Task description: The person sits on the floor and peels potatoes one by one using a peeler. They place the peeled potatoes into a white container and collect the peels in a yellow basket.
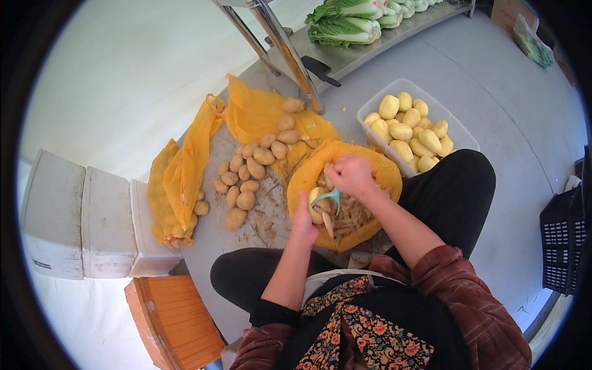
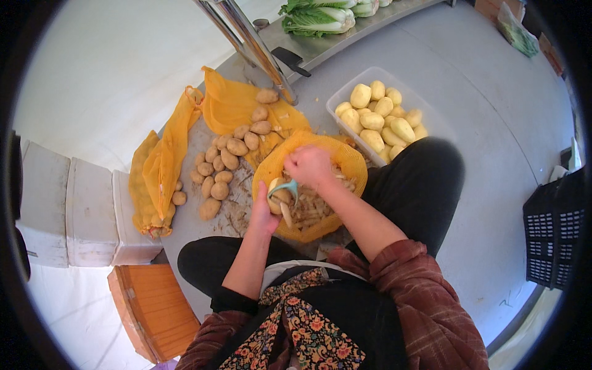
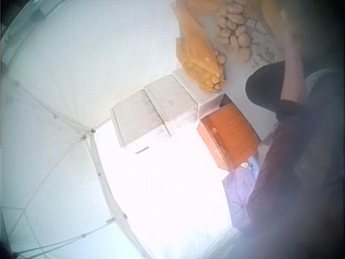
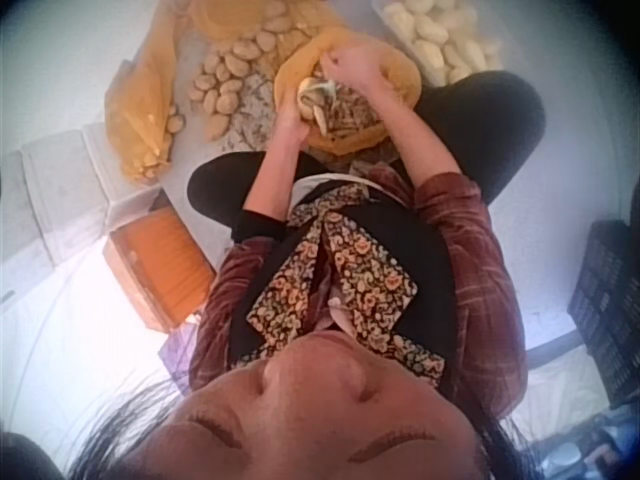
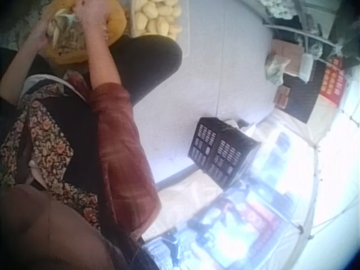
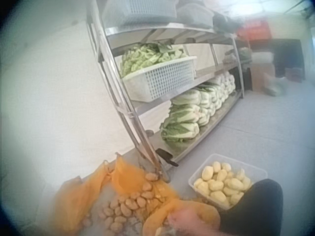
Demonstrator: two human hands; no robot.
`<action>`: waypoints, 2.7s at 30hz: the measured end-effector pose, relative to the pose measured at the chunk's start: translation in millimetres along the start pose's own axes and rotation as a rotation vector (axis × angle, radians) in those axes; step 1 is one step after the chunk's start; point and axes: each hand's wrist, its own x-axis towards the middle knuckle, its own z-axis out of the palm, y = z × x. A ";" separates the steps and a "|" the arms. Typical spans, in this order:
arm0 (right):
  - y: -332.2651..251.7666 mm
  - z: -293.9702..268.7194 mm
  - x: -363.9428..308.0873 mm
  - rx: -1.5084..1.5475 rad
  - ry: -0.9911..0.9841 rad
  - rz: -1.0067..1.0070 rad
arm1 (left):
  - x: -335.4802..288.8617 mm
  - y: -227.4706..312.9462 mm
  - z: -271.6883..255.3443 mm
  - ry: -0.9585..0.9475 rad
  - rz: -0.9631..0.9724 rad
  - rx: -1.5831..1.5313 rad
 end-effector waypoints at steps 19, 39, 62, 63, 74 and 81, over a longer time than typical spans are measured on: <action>12.0 -6.1 5.3 0.045 -0.222 0.323 | 9.5 -2.9 -11.4 -0.062 0.241 0.405; 12.7 -10.8 6.1 -0.067 0.055 0.084 | 5.1 5.7 -6.9 -0.005 -0.017 0.002; 15.0 -6.9 8.7 0.032 -0.349 0.451 | 7.9 -6.7 -8.7 -0.175 0.171 0.399; 20.9 -9.3 11.2 0.044 -0.328 0.496 | 6.3 -6.5 -9.2 -0.222 0.190 0.439; 28.7 -21.9 12.2 0.037 -0.041 0.314 | -5.5 13.1 -6.0 -0.285 -0.037 0.106; 11.3 -12.6 7.9 -0.025 -0.211 0.222 | 0.6 7.1 -7.8 -0.237 0.049 0.365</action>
